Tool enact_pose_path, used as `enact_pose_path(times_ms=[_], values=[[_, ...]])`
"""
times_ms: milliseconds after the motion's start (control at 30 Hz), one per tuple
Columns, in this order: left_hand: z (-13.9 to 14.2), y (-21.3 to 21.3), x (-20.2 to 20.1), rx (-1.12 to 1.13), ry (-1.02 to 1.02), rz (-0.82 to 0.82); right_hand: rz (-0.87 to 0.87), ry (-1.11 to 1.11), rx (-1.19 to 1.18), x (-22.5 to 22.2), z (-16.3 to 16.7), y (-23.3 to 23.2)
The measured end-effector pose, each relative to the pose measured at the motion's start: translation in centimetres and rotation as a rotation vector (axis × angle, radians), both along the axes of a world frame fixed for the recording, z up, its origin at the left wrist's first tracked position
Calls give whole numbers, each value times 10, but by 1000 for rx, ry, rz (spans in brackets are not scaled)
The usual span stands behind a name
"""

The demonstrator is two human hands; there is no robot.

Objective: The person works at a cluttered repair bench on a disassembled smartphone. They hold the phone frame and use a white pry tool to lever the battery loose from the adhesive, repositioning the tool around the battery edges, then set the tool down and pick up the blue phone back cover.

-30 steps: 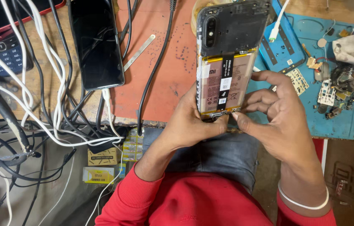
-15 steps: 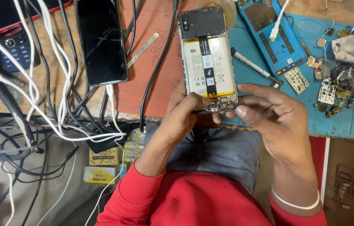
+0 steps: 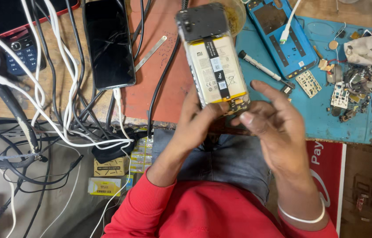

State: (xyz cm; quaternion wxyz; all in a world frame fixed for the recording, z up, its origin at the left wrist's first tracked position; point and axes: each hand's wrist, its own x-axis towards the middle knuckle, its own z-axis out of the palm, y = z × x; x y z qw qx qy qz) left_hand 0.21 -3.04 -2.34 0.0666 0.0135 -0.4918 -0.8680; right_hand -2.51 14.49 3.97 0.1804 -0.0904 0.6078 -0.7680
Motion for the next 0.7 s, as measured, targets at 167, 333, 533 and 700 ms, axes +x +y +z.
enact_pose_path(times_ms=[167, 333, 533, 700], values=[[-8, 5, 10, 13, -6, -77, -40, -216, -147, 3, -15, -12], [-21, -1, 16, 260, 136, -119, -109, -222, -212, -23, 1, -8], [-7, -18, 16, 462, 93, -261, -221, 68, -84, -57, 21, 0], [13, 3, 6, 50, 55, -85, -121, 177, 85, -39, 17, -8]])
